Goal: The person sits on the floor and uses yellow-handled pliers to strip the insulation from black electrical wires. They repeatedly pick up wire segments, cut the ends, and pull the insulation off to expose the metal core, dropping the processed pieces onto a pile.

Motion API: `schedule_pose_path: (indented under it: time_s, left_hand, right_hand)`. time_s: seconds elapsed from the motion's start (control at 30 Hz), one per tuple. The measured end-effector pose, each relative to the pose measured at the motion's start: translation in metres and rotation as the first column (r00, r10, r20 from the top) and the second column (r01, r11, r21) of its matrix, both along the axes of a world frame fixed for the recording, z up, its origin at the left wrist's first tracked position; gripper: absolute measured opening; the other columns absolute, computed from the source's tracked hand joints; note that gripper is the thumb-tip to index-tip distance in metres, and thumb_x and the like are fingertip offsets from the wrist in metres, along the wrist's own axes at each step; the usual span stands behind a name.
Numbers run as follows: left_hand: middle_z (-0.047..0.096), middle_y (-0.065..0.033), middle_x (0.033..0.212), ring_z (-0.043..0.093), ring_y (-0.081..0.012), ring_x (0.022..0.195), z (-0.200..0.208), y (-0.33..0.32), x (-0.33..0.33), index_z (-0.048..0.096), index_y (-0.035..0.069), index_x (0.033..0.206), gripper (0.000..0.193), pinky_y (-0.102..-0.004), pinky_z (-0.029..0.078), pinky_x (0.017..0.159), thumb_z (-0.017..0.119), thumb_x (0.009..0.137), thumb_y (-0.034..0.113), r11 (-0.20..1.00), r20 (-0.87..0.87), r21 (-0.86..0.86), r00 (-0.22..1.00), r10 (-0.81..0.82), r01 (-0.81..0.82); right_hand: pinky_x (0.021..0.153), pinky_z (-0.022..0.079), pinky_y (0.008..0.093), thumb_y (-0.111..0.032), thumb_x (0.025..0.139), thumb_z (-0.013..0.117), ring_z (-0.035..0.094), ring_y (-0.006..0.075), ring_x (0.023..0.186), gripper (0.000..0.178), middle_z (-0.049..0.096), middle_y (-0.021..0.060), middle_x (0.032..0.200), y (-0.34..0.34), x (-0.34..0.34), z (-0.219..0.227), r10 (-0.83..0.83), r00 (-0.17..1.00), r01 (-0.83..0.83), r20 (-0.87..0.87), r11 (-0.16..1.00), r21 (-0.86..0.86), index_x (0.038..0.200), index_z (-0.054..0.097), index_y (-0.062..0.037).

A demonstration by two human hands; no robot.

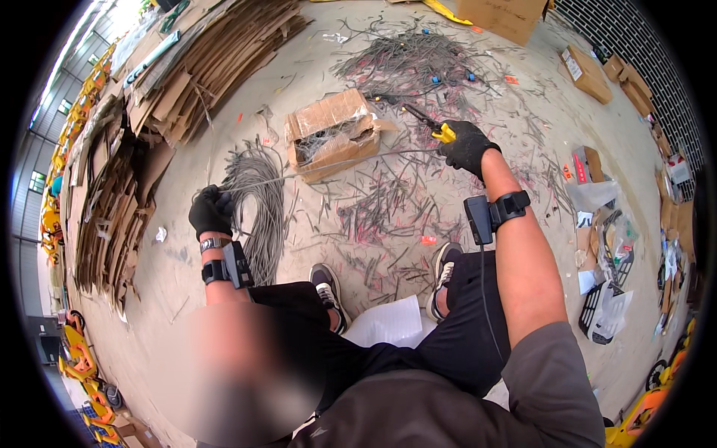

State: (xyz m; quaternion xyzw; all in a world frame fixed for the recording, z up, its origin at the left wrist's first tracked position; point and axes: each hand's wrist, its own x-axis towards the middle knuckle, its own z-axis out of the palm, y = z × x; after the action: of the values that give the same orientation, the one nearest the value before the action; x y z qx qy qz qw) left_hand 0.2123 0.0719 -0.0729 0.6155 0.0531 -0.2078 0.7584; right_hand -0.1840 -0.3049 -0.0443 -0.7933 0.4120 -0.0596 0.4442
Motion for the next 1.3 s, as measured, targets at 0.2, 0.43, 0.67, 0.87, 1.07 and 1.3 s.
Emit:
schedule_pose_path:
  time_s: [0.2,0.43,0.67,0.87,1.07,1.3]
  left_hand:
    - [0.07,-0.0071,0.082,0.068,-0.0253,0.072,-0.056,0.066,0.068,0.067,0.012,0.087,0.016,-0.0416,0.052,0.06,0.068,0.077,0.025,0.397,0.403,0.908,0.547,-0.734,-0.136]
    - [0.066,-0.0115,0.07,0.064,-0.0204,0.058,-0.023,0.026,0.018,0.069,0.001,0.086,0.03,-0.0351,0.049,0.052,0.072,0.073,0.028,0.212,0.189,0.973,0.845,-0.499,-0.092]
    - [0.063,-0.0007,0.081,0.059,-0.0093,0.056,0.033,-0.084,-0.131,0.068,0.003,0.107,0.024,-0.0227,0.048,0.05,0.067,0.088,0.018,0.515,0.14,0.543,0.534,-0.834,0.663]
    - [0.066,-0.0075,0.081,0.061,-0.0153,0.063,0.016,-0.123,-0.201,0.067,0.002,0.11,0.027,-0.0299,0.05,0.061,0.064,0.09,0.02,0.318,0.251,0.523,0.214,-0.944,0.791]
    - [0.062,-0.0004,0.071,0.05,-0.0061,0.048,0.017,-0.13,-0.192,0.066,0.0,0.108,0.023,-0.0221,0.042,0.045,0.061,0.093,0.017,0.369,0.157,0.403,0.334,-0.93,0.837]
    - [0.065,-0.0038,0.073,0.053,-0.0067,0.045,0.04,-0.129,-0.167,0.065,0.001,0.112,0.026,-0.0196,0.037,0.038,0.059,0.095,0.02,0.638,0.119,0.122,0.627,-0.77,0.76]
  right_hand:
    - [0.051,0.05,0.0308,-0.003,0.079,0.068,0.062,0.0151,0.059,0.036,0.064,0.0087,0.082,0.013,0.014,0.02,-0.017,0.985,-0.016,0.171,0.981,0.193,0.113,0.058,-0.0009]
    - [0.088,0.049,0.0437,-0.024,0.078,0.064,0.062,0.0369,0.1,0.039,0.065,0.0197,0.108,0.037,0.026,0.016,0.36,0.922,-0.385,-0.141,0.817,-0.429,0.113,0.061,-0.0081]
    - [0.086,0.049,0.0442,-0.022,0.084,0.062,0.062,0.0378,0.099,0.038,0.064,0.02,0.108,0.074,0.049,0.006,0.479,0.871,-0.482,-0.11,0.787,-0.385,0.119,0.059,-0.0075]
    - [0.083,0.05,0.0434,-0.02,0.084,0.063,0.062,0.0389,0.096,0.038,0.065,0.0207,0.102,0.089,0.058,0.007,0.532,0.846,-0.518,-0.045,0.797,-0.312,0.119,0.059,-0.005]
    - [0.083,0.051,0.041,-0.023,0.087,0.062,0.064,0.0338,0.097,0.038,0.065,0.0196,0.108,0.084,0.058,0.005,0.333,0.913,-0.314,0.237,0.942,-0.117,0.123,0.059,-0.0076]
    - [0.083,0.052,0.0387,-0.016,0.09,0.062,0.063,0.0343,0.101,0.046,0.062,0.0199,0.115,0.071,0.045,0.009,0.359,0.888,-0.296,0.288,0.924,-0.242,0.134,0.049,-0.0078]
